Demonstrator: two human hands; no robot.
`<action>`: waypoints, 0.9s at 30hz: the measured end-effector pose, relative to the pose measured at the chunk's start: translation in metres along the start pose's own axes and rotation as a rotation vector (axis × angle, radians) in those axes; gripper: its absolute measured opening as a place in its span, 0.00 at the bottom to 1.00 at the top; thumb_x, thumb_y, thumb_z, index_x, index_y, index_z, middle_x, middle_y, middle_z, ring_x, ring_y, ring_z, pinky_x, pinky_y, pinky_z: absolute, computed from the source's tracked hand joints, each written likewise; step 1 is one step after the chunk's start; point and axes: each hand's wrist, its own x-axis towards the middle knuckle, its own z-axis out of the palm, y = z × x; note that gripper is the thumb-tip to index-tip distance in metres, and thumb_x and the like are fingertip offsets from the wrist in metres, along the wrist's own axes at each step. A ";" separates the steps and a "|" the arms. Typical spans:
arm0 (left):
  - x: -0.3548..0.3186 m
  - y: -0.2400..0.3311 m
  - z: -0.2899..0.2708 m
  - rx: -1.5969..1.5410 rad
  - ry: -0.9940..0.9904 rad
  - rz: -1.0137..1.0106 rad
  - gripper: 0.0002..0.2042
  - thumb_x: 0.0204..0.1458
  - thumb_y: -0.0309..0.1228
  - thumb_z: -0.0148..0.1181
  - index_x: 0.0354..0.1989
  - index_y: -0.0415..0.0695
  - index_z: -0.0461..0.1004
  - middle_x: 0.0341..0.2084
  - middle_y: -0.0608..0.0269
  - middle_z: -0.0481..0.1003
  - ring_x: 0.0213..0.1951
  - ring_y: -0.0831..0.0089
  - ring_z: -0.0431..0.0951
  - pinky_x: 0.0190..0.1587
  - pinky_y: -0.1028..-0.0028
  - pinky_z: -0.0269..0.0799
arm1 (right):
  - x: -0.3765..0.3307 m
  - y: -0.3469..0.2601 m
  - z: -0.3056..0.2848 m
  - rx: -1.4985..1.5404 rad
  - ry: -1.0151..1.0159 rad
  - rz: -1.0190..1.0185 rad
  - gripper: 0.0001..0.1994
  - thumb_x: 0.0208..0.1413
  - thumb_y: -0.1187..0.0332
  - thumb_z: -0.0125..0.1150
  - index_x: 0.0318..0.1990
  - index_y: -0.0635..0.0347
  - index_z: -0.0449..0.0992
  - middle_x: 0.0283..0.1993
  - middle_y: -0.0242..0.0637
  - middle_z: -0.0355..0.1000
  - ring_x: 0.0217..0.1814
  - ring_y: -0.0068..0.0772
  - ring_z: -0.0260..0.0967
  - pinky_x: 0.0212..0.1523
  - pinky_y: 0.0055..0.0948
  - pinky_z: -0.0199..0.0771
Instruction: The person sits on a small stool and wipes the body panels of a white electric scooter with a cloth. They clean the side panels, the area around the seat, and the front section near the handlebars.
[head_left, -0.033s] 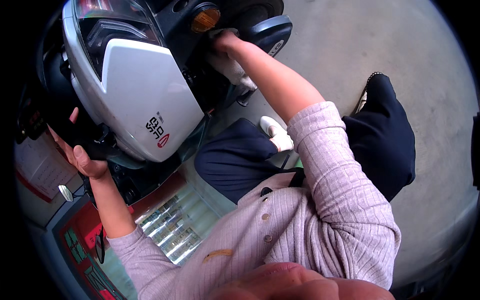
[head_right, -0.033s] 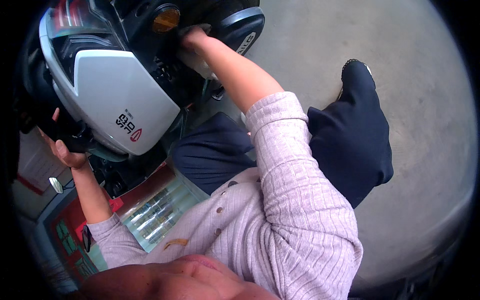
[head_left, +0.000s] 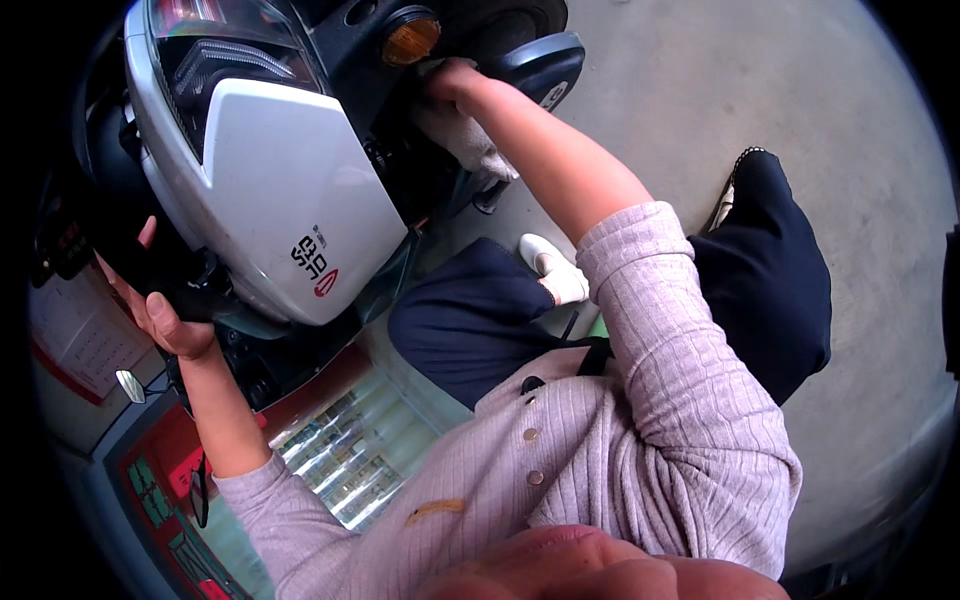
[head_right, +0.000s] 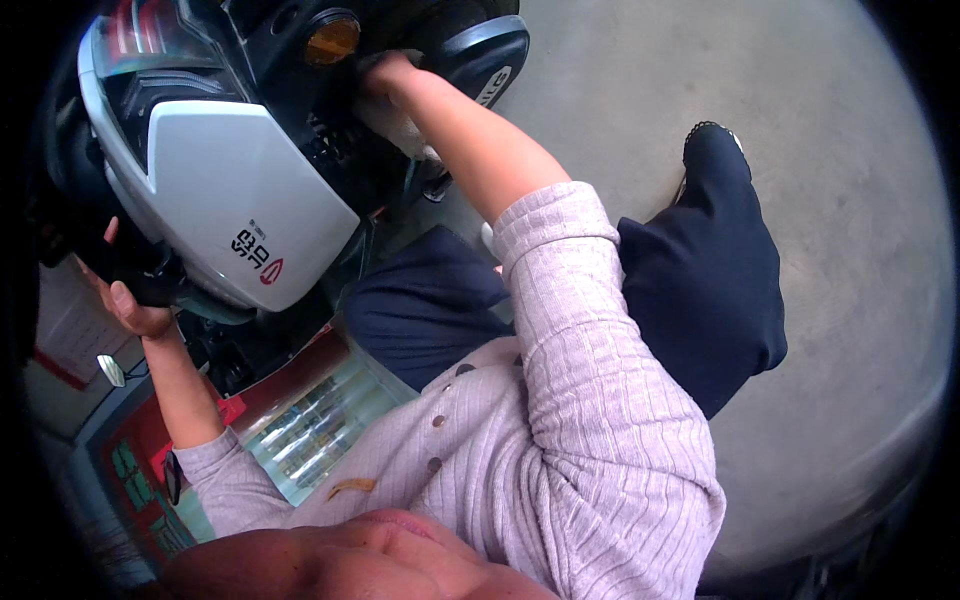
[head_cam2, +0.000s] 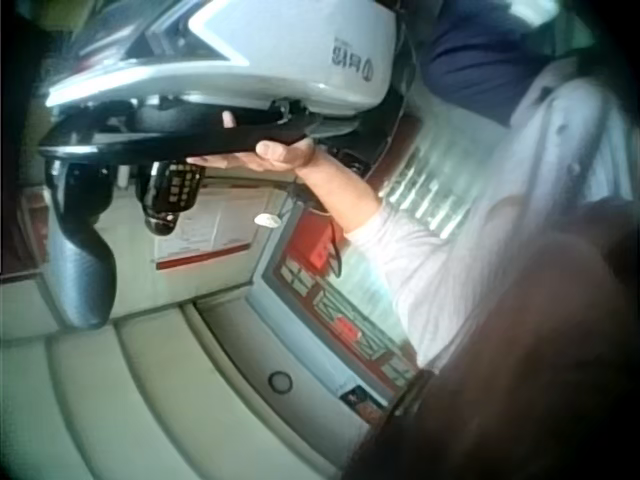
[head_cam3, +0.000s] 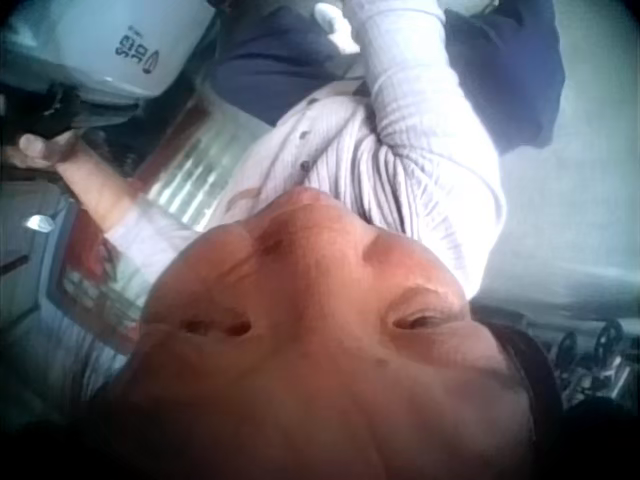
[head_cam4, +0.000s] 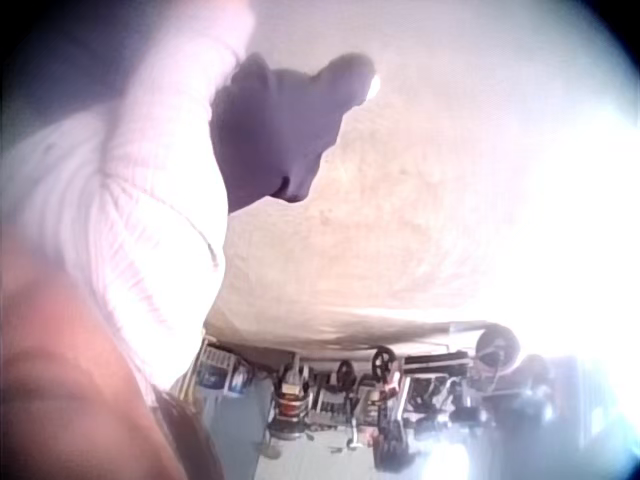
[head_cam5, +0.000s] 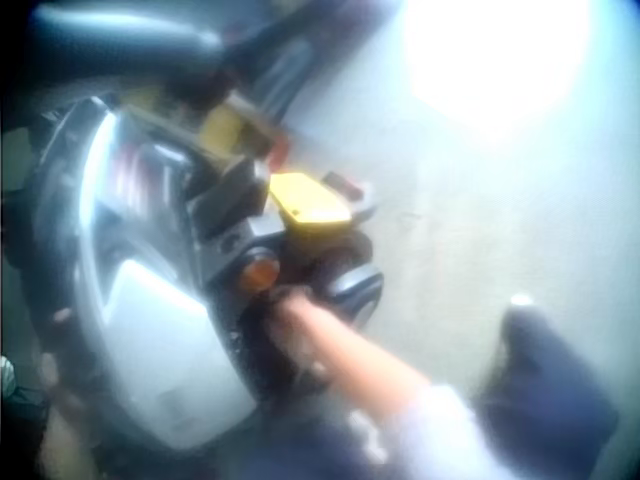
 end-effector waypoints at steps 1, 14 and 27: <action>0.000 -0.001 -0.004 0.016 -0.024 0.001 0.37 0.53 0.54 0.42 0.64 0.38 0.64 0.61 0.48 0.63 0.63 0.57 0.65 0.66 0.62 0.59 | 0.000 -0.004 -0.006 0.028 -0.038 0.055 0.13 0.53 0.69 0.67 0.45 0.60 0.81 0.49 0.45 0.75 0.56 0.37 0.73 0.50 0.42 0.74; -0.008 -0.005 -0.015 -0.014 -0.015 -0.092 0.36 0.54 0.53 0.41 0.64 0.36 0.62 0.57 0.46 0.69 0.60 0.59 0.67 0.65 0.62 0.58 | 0.036 0.029 -0.161 -0.353 0.559 -0.498 0.14 0.54 0.70 0.54 0.46 0.66 0.78 0.41 0.52 0.78 0.45 0.54 0.76 0.44 0.48 0.75; -0.037 -0.018 -0.023 -0.440 0.093 -0.369 0.41 0.51 0.52 0.47 0.65 0.28 0.58 0.56 0.38 0.68 0.56 0.50 0.72 0.61 0.58 0.69 | 0.032 -0.003 -0.078 -0.967 0.056 -0.538 0.16 0.57 0.65 0.55 0.52 0.58 0.75 0.50 0.43 0.74 0.54 0.47 0.71 0.53 0.44 0.71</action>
